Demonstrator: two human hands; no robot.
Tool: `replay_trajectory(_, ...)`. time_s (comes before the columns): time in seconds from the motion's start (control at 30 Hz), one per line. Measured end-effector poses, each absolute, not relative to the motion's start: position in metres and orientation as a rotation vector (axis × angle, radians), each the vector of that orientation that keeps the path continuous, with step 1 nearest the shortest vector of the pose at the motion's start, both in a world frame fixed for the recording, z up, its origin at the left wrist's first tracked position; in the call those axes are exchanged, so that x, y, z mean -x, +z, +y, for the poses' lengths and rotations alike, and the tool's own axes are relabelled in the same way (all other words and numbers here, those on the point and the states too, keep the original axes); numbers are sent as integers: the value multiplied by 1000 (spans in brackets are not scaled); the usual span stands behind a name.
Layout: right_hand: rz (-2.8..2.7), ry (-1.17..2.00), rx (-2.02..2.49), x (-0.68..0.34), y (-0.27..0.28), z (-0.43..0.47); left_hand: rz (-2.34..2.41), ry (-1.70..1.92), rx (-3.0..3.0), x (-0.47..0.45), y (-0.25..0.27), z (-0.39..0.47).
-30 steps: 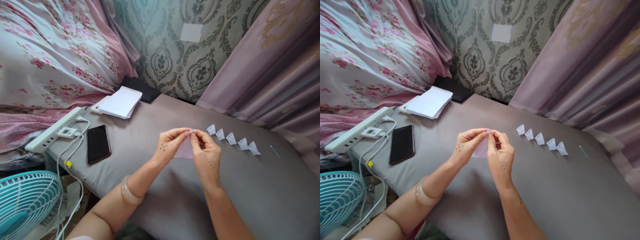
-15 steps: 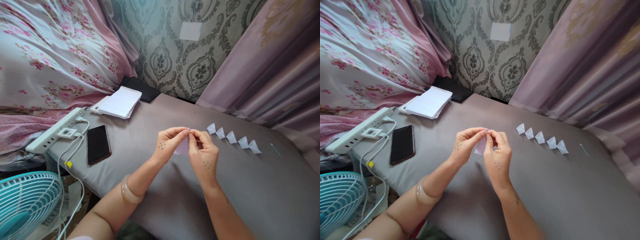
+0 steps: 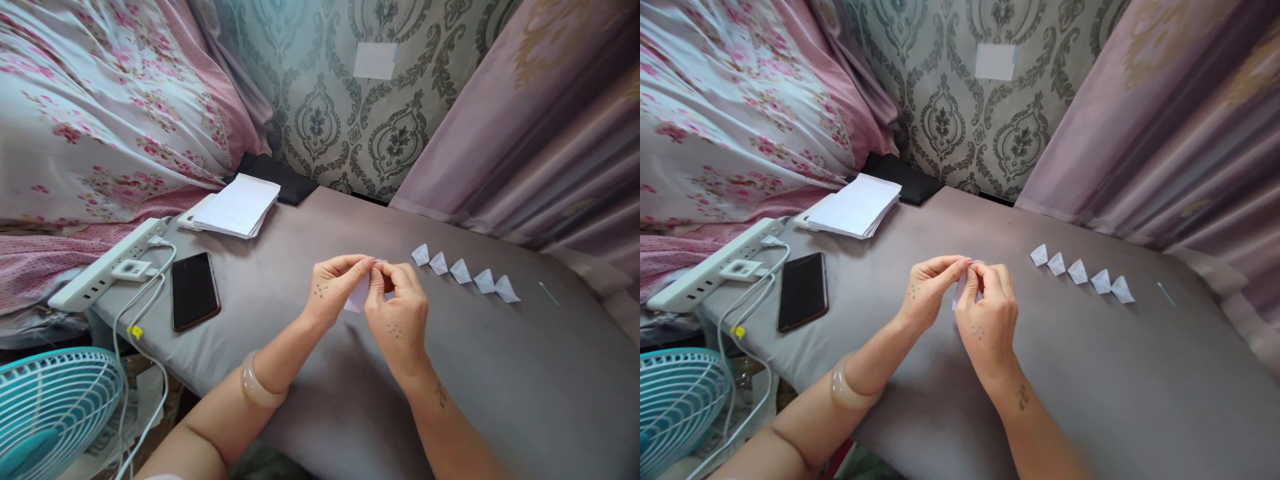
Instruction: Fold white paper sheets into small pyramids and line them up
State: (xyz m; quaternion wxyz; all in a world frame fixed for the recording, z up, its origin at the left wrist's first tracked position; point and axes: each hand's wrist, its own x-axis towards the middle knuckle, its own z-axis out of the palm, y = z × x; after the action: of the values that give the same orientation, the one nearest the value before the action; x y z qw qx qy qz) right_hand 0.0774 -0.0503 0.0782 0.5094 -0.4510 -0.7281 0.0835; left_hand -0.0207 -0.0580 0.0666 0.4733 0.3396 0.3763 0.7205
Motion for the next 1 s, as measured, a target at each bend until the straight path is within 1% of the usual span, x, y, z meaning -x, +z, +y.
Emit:
replay_trajectory(0.1,-1768,211,1105,-77,78,-51,913,1761,-848,22,69,-59)
replay_trajectory(0.23,-1786,299,1107,-76,78,-51,922,1799,-799,26,69,-57)
replay_trajectory(0.43,-1814,649,1110,-79,82,-48,866,1748,-680,32,66,-54)
replay_trajectory(0.6,-1836,844,1178,-89,86,-40,827,1731,-617,33,66,-52)
replay_trajectory(0.7,-1869,909,1211,-97,86,-32,833,1757,-602,35,66,-51)
replay_trajectory(0.87,-1689,1020,1049,-99,82,-24,872,1765,-661,31,66,-52)
replay_trajectory(1.0,-1611,1102,1020,-91,78,-27,838,1757,-728,27,63,-54)
